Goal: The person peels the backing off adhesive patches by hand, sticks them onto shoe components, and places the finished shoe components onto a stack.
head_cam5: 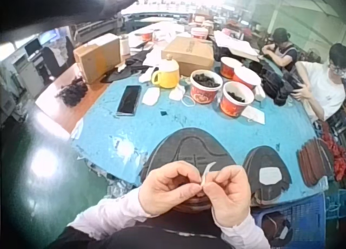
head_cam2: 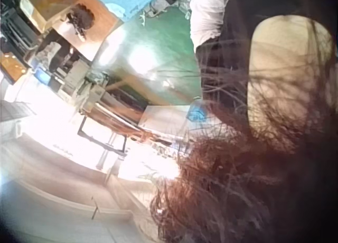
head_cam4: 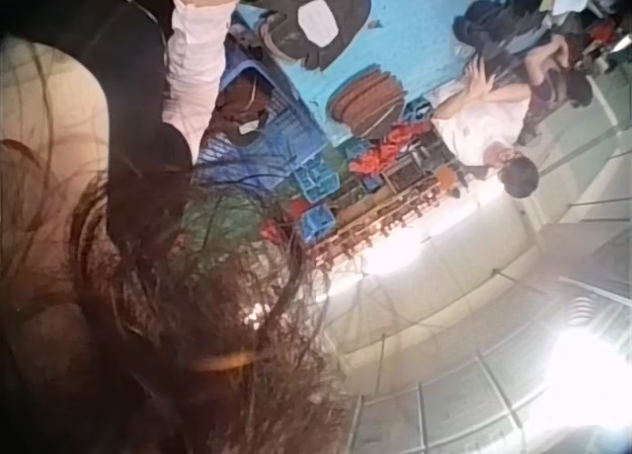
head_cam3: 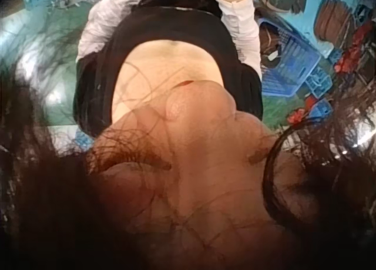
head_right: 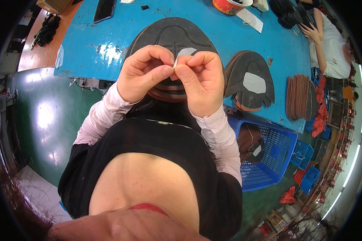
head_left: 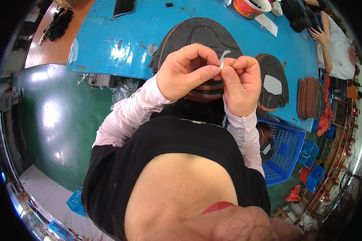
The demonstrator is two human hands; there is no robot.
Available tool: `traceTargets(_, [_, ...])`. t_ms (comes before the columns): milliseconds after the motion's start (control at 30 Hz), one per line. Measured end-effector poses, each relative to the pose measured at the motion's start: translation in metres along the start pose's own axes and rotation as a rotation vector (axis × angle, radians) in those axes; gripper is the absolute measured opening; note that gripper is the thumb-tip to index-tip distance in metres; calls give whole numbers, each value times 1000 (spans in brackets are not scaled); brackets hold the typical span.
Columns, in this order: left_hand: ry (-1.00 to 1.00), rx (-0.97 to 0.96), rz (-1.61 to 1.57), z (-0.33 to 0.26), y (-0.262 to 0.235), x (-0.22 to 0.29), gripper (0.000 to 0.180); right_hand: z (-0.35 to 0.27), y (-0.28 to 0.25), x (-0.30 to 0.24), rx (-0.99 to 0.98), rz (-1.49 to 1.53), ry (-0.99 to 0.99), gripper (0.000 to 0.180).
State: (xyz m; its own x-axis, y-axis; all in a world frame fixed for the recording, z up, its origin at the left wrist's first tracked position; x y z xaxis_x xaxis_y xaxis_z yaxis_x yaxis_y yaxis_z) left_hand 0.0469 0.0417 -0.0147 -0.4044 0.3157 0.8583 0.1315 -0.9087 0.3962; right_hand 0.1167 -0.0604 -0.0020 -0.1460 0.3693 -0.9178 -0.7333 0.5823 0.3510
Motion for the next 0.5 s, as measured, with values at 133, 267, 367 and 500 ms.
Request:
traceTargets(133, [-26, 8, -94, 1, 1, 0, 11, 2, 2, 1, -44, -8, -40, 21])
traceTargets(267, [-43, 4, -46, 2, -1, 1, 9, 1, 3, 4, -56, -53, -30, 21])
traceTargets(367, [-113, -56, -23, 2, -1, 0, 7, 1, 3, 5, -70, -55, -17, 21])
traceTargets(500, [-135, -52, -53, 1, -7, -4, 10, 2, 6, 10, -95, -15, 9, 21])
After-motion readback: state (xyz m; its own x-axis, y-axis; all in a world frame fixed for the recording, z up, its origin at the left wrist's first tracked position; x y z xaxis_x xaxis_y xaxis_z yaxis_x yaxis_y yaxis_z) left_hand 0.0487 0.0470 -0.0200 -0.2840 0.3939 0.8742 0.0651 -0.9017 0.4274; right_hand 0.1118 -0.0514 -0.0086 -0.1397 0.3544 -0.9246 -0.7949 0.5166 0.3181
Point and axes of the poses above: each hand's wrist, its own z-axis towards the middle knuckle, its own y-axis out of the palm, x = y × z, the point moved 7 cm from there along z, towards the middle knuckle, and after that the axes turned 3 degrees about y, right-handed, at the moved point
